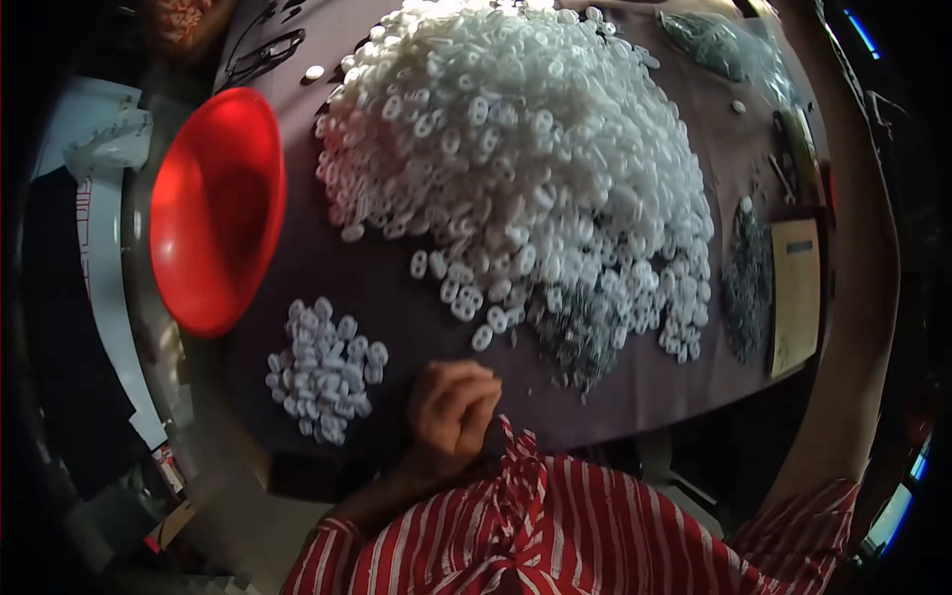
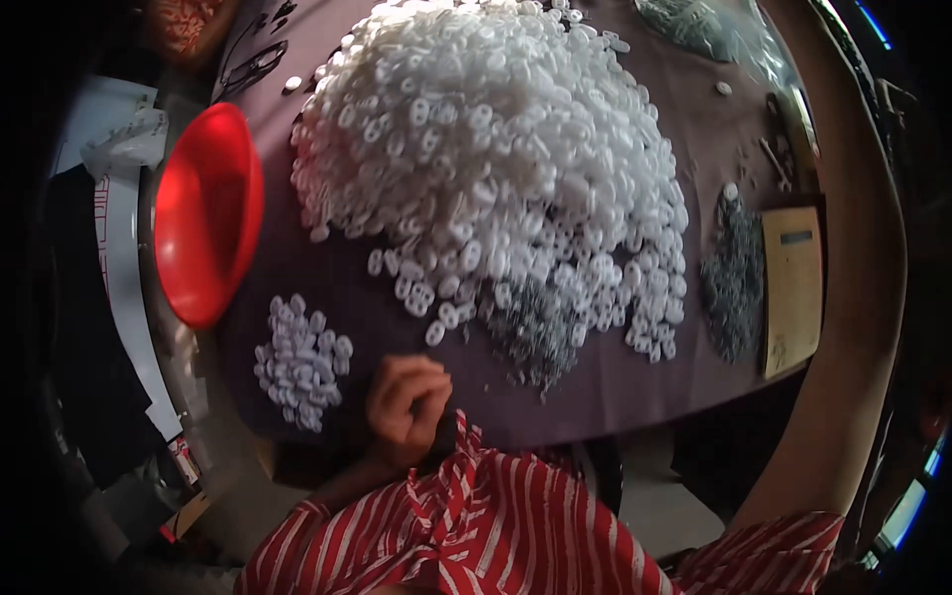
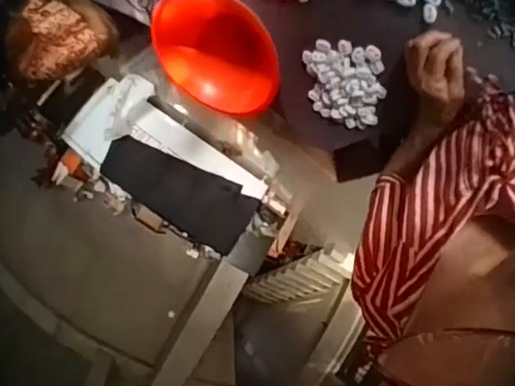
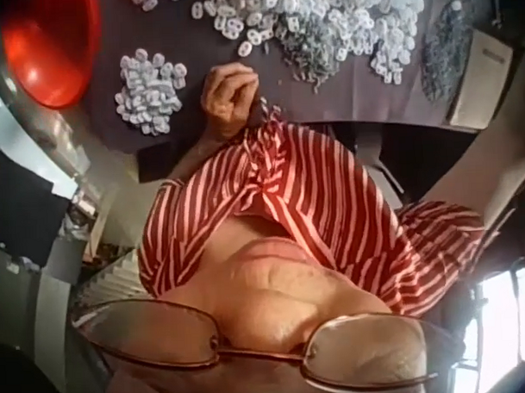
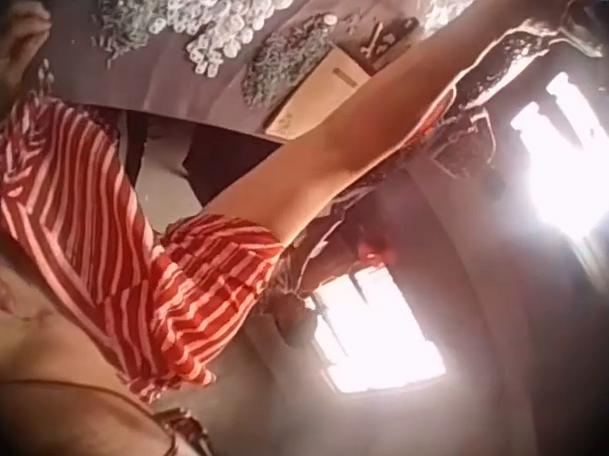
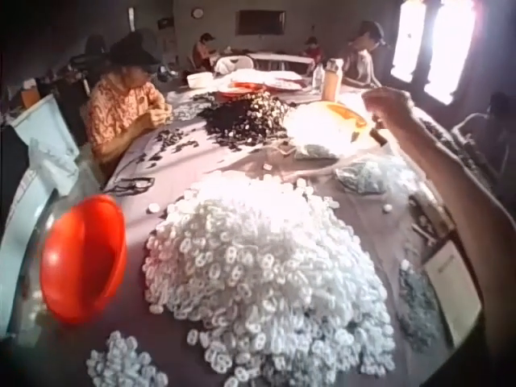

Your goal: The recorder is assembling small plastic components by inserting grey pieces into white rings at a table.

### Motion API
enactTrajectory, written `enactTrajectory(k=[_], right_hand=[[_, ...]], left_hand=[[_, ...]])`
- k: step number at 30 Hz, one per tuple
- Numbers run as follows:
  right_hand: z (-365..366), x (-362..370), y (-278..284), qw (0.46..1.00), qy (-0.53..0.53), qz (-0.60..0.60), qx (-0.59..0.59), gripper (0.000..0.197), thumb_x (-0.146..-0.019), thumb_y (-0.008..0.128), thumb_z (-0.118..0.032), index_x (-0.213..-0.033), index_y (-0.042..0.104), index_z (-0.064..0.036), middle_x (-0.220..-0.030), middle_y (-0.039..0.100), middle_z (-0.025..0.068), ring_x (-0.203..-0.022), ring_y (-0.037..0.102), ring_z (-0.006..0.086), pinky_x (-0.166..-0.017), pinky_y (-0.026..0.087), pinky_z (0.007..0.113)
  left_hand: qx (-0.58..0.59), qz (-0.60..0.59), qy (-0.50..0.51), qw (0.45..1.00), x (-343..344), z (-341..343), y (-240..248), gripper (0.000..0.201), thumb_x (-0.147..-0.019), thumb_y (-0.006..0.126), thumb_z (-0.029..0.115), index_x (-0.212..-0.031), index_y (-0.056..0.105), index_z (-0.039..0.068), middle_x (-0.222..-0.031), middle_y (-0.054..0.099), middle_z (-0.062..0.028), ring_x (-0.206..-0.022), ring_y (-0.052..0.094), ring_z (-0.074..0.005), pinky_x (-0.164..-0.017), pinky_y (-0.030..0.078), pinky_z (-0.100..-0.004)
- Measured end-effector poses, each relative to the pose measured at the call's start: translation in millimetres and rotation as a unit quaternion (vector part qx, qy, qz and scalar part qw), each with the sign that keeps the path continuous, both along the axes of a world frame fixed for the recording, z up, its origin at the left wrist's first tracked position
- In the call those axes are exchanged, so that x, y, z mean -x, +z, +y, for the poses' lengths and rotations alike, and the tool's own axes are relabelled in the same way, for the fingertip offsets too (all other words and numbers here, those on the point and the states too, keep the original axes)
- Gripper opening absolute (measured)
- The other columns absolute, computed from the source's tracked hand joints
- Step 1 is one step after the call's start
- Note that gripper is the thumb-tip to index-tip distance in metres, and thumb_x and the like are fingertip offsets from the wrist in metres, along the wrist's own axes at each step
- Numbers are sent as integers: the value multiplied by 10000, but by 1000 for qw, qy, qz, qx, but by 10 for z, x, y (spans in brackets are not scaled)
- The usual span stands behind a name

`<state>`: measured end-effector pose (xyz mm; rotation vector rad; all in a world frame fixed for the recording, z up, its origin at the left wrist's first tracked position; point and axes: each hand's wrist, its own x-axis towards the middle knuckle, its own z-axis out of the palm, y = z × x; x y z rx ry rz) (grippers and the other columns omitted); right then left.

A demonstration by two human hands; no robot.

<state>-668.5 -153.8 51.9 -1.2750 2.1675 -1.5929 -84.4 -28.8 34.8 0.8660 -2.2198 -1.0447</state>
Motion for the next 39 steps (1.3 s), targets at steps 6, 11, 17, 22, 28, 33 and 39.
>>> enactTrajectory(k=[6,11,17,22,28,33,39], right_hand=[[1672,-3045,556,980,56,140,-131,163,-863,559,-92,-998,647,-66,-774,631,-18,-535,495,39,-487,425,185],[2092,-4016,160,957,185,141,-172,107,-786,630,-35,-889,654,-40,-817,650,74,-714,635,152,-630,501,270],[2147,-4614,-30,943,154,264,-131,69,-766,603,-133,-778,642,-78,-775,601,70,-753,597,262,-665,478,367],[2021,-4737,-217,926,74,339,-148,111,-744,603,-184,-717,635,-81,-751,596,80,-781,578,258,-692,432,391],[1952,-4767,-297,916,63,355,-177,134,-746,573,-175,-714,630,-58,-769,611,114,-798,586,284,-697,438,406],[1998,-4683,-327,909,76,373,-167,132,-742,499,-106,-725,616,-48,-771,611,124,-792,585,297,-703,447,413],[2149,-4605,-342,952,122,279,-35,132,-734,543,-39,-856,594,-27,-772,596,119,-779,578,296,-728,448,386]], left_hand=[[-36,167,3,985,-245,180,-220,96,-759,625,-24,-817,579,35,-818,567,-71,-687,558,-195,-610,441,-279],[-27,199,74,977,-264,194,-302,24,-781,612,-3,-797,594,-2,-803,565,-57,-612,516,-112,-550,420,-231],[-51,171,85,980,-339,175,-299,51,-777,594,-12,-826,608,-19,-794,574,-68,-627,556,-122,-575,450,-254],[-89,141,78,983,-246,-22,-337,66,-796,570,-5,-848,609,-17,-754,581,-61,-608,576,-117,-550,459,-246],[19,61,87,994,-128,-47,-347,124,-737,657,84,-843,624,29,-783,601,-116,-710,614,-276,-636,477,-370],[121,-47,76,989,-77,29,-296,164,-709,700,117,-863,656,79,-824,604,-90,-730,616,-222,-673,481,-338],[82,-1,39,996,-179,-2,-336,161,-712,716,113,-864,682,72,-864,599,-56,-687,601,-170,-630,480,-286]])
